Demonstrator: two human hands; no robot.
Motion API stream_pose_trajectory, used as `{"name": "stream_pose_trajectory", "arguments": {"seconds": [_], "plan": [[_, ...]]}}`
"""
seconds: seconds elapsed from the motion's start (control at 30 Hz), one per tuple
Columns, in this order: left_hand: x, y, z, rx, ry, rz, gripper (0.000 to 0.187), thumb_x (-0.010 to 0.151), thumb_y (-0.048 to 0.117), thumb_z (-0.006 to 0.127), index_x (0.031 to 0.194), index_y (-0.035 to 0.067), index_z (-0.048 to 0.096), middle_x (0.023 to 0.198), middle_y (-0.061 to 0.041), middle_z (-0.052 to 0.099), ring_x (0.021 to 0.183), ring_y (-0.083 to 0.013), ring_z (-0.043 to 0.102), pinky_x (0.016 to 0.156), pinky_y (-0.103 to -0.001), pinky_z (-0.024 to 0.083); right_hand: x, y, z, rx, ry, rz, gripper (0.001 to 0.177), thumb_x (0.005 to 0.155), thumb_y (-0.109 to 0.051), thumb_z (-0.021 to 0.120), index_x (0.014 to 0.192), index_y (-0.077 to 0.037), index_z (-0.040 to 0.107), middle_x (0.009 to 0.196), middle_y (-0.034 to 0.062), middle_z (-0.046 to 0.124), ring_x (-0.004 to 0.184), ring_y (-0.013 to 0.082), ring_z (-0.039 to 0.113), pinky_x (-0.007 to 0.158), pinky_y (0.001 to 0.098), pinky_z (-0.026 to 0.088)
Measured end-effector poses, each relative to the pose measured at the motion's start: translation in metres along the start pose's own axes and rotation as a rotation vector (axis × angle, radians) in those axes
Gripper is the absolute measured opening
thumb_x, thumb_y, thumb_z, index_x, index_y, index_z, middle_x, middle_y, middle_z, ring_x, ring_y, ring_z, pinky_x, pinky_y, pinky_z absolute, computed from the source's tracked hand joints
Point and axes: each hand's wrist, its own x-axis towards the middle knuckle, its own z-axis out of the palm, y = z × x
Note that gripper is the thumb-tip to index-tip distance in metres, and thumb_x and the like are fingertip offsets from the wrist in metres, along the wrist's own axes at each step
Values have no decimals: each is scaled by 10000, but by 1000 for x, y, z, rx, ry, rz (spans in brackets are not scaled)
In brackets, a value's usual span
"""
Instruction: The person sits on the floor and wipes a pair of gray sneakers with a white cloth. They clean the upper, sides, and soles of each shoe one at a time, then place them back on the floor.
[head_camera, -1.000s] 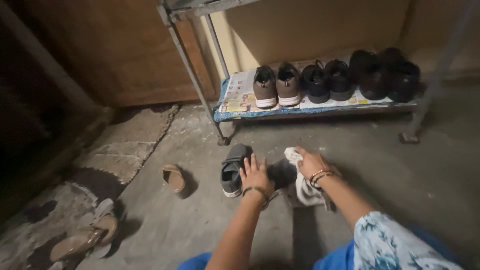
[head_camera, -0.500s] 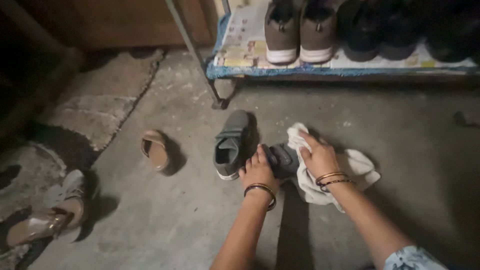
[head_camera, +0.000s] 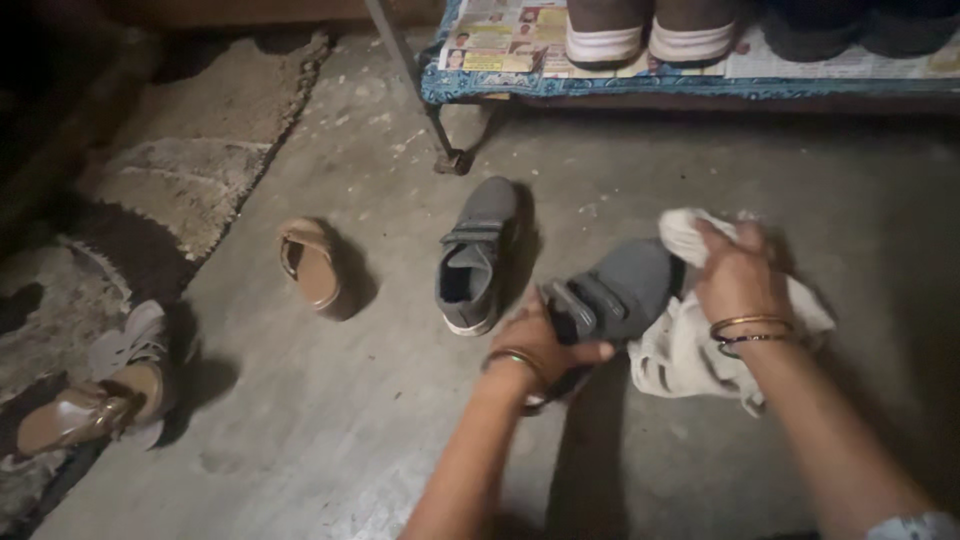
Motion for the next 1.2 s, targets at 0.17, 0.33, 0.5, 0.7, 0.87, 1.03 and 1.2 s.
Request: {"name": "stream_pose_trajectory", "arguments": {"seconds": [0.17, 0.33, 0.5, 0.7, 0.87, 1.03, 1.2], "plan": [[15, -34, -2, -231, -158, 364, 765, 683, 498, 785, 1259, 14, 646, 1155, -172, 743, 1111, -296, 715, 958, -369, 533, -14, -29, 8, 205, -30, -398, 592, 860, 7, 601, 1353, -313, 668, 1413, 134, 589, 1176, 322, 649, 992, 401, 536], [42, -60, 22, -156, -86, 280, 589, 746, 367, 725, 1207, 6, 667, 1088, -238, 738, 1041, -371, 719, 907, -411, 556, -3, -5, 30, -84, -124, 119, 634, 857, -166, 682, 1480, -212, 570, 1304, 199, 636, 1146, 387, 648, 973, 452, 528], [51, -50, 57, -168, 147, 156, 427, 796, 302, 714, 1155, 71, 729, 1101, -231, 719, 1088, -406, 673, 929, -455, 533, 13, 27, 56, 220, -76, 72, 545, 879, -336, 685, 1403, -195, 632, 1317, 196, 665, 1214, 396, 635, 1028, 442, 508], [35, -34, 37, -297, 450, 64, 399, 904, 113, 578, 1293, 149, 654, 1187, -201, 710, 1135, -389, 662, 957, -462, 519, 31, 17, 42, 962, 169, -72, 621, 907, -193, 746, 1454, -2, 521, 1411, 149, 628, 1290, 252, 585, 1065, 351, 435], [27, -25, 36, -426, 307, 584, 965, 823, -26, 606, 1644, 120, 122, 1379, -309, 545, 1260, -451, 544, 1006, -436, 469, 32, 8, -7, 1167, 86, -123, 625, 840, -64, 724, 1432, 25, 545, 1270, 59, 683, 1121, 132, 634, 955, 273, 501], [30, -22, 26, -240, -40, 224, 1070, 797, 110, 653, 1592, -34, -49, 1296, -319, 621, 1261, -377, 615, 1049, -356, 492, 22, 6, -17, 1041, 66, -101, 559, 842, -13, 704, 1394, -15, 614, 1186, 35, 736, 1043, 106, 650, 911, 257, 517], [1, 0, -29, -464, 261, 358, 1125, 765, 108, 723, 1600, -10, -21, 1384, -322, 553, 1338, -360, 552, 1095, -352, 442, 24, -7, -11, 1183, -45, -133, 525, 841, 12, 679, 1362, -29, 625, 1159, 28, 729, 1035, 102, 660, 893, 259, 530]]}}
